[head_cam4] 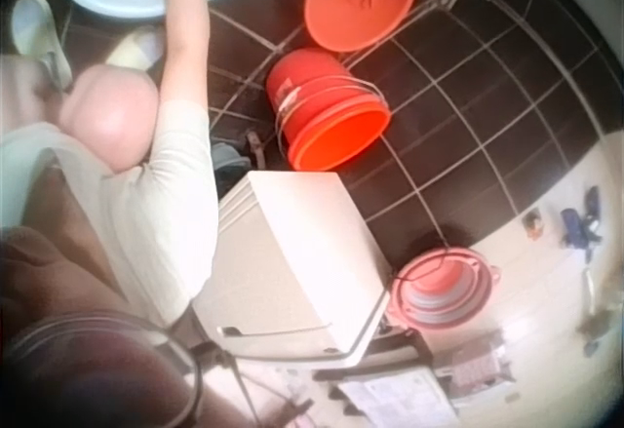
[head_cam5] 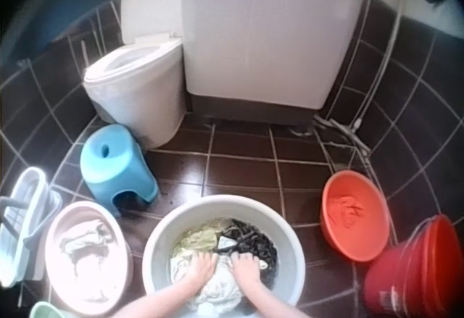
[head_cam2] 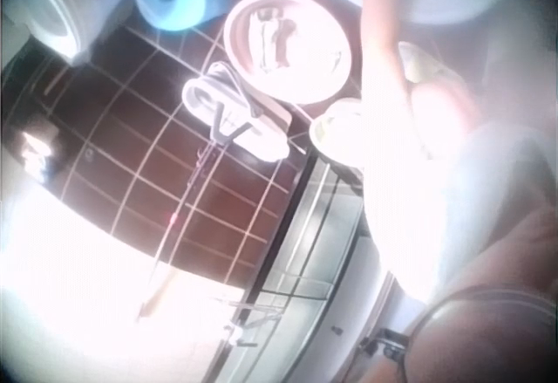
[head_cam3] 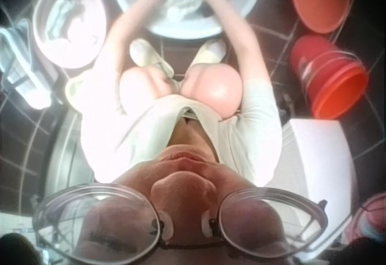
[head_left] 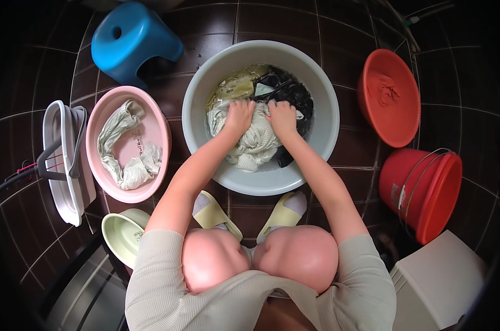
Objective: The person hand-washes clothes by scrubbing a garment in a basin of soapy water, wringing it out, and placing it into a second basin. Afterwards, the person scrubs another garment in the soapy basin.
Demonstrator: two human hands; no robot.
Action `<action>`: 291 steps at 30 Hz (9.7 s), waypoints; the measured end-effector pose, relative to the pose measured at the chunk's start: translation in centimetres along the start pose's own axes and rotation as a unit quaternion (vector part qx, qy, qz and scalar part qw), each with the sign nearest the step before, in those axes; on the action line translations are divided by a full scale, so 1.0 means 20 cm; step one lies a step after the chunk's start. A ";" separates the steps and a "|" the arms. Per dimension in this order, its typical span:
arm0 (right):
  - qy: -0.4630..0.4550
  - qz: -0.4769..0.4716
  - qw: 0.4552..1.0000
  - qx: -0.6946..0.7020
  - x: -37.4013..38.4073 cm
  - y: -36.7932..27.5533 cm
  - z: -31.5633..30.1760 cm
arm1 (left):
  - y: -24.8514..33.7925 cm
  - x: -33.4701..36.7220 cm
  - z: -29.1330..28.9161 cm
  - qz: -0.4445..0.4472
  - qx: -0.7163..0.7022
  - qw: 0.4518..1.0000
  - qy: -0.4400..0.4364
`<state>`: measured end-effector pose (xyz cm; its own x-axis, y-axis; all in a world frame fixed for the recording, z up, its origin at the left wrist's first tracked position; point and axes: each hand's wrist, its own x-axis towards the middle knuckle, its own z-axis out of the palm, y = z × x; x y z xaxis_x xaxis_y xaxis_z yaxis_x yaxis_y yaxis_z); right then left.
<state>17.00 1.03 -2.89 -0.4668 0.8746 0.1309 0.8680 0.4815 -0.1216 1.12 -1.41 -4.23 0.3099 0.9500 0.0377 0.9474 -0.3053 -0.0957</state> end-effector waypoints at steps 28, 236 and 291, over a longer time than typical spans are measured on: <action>0.149 0.316 0.718 0.602 -0.04 -0.44 -0.14 | 0.14 -0.05 -0.29 -0.387 -0.698 0.590 -0.124; 0.095 0.337 0.788 0.507 0.16 -0.13 -0.24 | 0.14 0.09 -0.36 -0.305 -0.818 0.486 -0.032; 0.112 0.303 0.791 0.520 0.03 -0.14 -0.19 | -0.08 0.12 -0.15 -0.246 -0.715 0.639 -0.142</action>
<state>14.85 0.06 1.21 0.1238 0.9867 -0.1049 0.2577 -0.1341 -0.9569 0.55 1.07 -0.99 0.1126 0.8657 -0.4878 0.0923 0.4797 0.8726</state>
